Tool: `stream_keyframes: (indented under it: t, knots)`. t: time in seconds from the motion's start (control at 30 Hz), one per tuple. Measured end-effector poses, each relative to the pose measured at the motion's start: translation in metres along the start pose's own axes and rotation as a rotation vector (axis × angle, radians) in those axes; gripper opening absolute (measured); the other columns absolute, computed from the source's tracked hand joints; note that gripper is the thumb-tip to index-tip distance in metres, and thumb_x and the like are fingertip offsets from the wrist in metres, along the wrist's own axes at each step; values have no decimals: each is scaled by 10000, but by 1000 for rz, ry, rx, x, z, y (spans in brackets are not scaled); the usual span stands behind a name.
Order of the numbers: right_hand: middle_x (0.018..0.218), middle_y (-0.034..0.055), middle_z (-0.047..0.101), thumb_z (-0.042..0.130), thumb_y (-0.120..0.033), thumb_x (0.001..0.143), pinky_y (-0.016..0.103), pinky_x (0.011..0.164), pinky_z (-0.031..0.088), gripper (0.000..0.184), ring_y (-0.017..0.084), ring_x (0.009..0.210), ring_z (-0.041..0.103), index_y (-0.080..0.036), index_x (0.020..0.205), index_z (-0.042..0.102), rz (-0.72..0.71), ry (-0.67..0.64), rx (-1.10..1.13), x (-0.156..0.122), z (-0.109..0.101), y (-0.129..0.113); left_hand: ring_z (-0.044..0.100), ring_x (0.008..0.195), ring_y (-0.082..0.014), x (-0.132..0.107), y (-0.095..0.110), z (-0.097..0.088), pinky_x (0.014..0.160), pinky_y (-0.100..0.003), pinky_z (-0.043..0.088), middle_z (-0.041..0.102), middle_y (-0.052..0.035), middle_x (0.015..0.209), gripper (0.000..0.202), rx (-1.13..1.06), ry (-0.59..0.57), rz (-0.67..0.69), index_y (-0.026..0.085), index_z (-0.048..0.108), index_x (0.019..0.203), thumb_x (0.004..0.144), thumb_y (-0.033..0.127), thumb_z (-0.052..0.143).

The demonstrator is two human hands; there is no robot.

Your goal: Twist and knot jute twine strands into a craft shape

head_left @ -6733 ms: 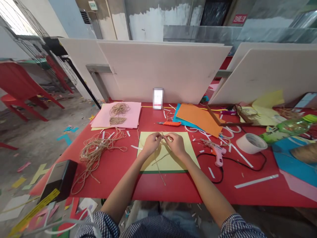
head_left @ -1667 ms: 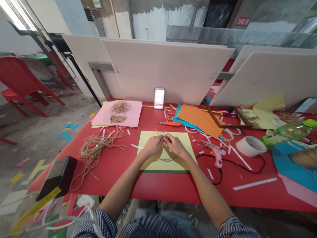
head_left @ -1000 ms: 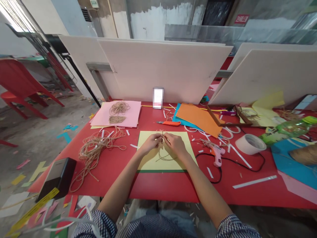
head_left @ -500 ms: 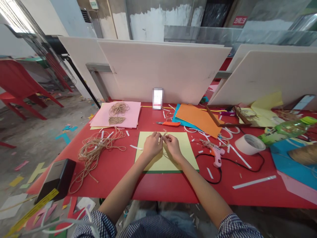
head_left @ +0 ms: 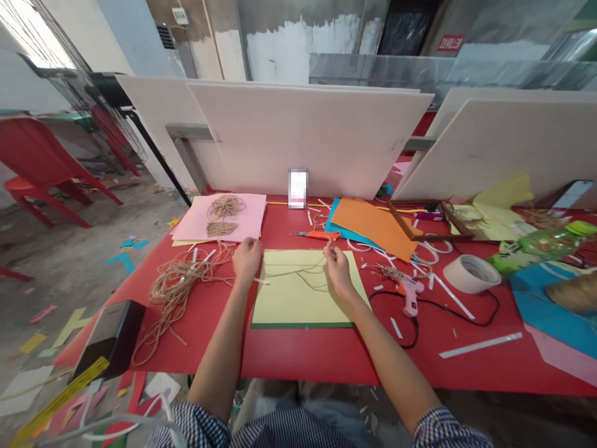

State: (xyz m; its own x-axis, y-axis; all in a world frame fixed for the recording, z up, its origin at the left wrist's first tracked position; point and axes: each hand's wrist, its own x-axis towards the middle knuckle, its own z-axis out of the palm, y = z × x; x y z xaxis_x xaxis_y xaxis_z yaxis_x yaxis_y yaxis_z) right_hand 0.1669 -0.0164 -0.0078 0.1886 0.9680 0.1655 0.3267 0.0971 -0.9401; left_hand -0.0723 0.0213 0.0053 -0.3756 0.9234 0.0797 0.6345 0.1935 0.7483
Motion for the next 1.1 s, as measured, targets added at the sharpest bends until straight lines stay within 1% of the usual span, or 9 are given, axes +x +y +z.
stream_keyframes:
  t: [0.07, 0.13, 0.17, 0.27, 0.33, 0.43, 0.7, 0.83, 1.1]
  knots:
    - [634, -21, 406, 412, -613, 882, 258, 527, 334, 393, 149, 587, 386, -245, 743, 415, 24, 12, 25, 0, 0, -1, 609, 1002, -324, 2, -4, -6, 771, -367, 432, 713, -121, 862, 175, 169, 81, -15, 214, 661, 832, 836, 299, 509]
    - [620, -27, 399, 443, -613, 862, 261, 522, 323, 394, 145, 571, 379, -248, 720, 408, 30, -24, 38, -1, 1, -3, 549, 1128, -358, -3, 0, -4, 852, -426, 437, 706, -161, 1003, 194, 239, 152, 102, 200, 674, 864, 848, 281, 498]
    - [612, -29, 405, 450, -608, 858, 264, 521, 321, 391, 145, 563, 383, -248, 712, 411, 23, -60, 34, -2, 3, -5, 536, 1150, -345, -8, 5, -1, 898, -433, 432, 698, -166, 1057, 207, 223, 132, 202, 195, 680, 872, 855, 267, 487]
    - [611, -24, 468, 451, -565, 870, 266, 541, 343, 354, 151, 563, 436, -239, 732, 461, -7, -161, 8, -6, 7, -9, 590, 1051, -265, -27, 25, 16, 974, -386, 418, 718, -125, 998, 277, 42, -147, 490, 186, 679, 840, 903, 249, 417]
    - [634, -13, 527, 445, -528, 891, 267, 570, 361, 328, 160, 585, 483, -233, 754, 487, -32, -215, -37, -8, 9, -12, 624, 949, -233, -40, 36, 27, 907, -342, 446, 726, -93, 927, 344, -82, -368, 540, 192, 665, 807, 945, 308, 372]
    - [658, -2, 574, 428, -485, 930, 263, 591, 349, 308, 171, 614, 521, -234, 758, 480, -64, -283, -170, -11, 8, -16, 605, 701, -186, -52, 43, 37, 718, -277, 446, 676, -45, 721, 396, -163, -597, 480, 185, 622, 762, 962, 383, 344]
    - [788, 45, 658, 414, -293, 995, 255, 607, 282, 164, 190, 691, 572, -224, 897, 526, -161, -481, -553, -10, -1, -20, 476, 541, -140, -47, 36, 38, 595, -266, 343, 560, -7, 545, 453, -218, -765, 369, 173, 562, 568, 893, 442, 398]
    - [829, 47, 677, 417, -272, 1000, 246, 621, 296, 161, 184, 732, 592, -219, 943, 559, -189, -543, -569, -12, 0, -22, 402, 506, -118, -47, 35, 37, 575, -268, 313, 424, 22, 456, 470, -320, -785, 280, 182, 475, 474, 851, 461, 441]
    - [716, 15, 626, 404, -349, 969, 256, 641, 340, 297, 159, 671, 547, -215, 744, 543, -70, -521, -300, -13, 4, -21, 439, 541, -117, -50, 35, 44, 570, -255, 342, 539, -12, 531, 397, -514, -750, 152, 172, 531, 520, 778, 468, 476]
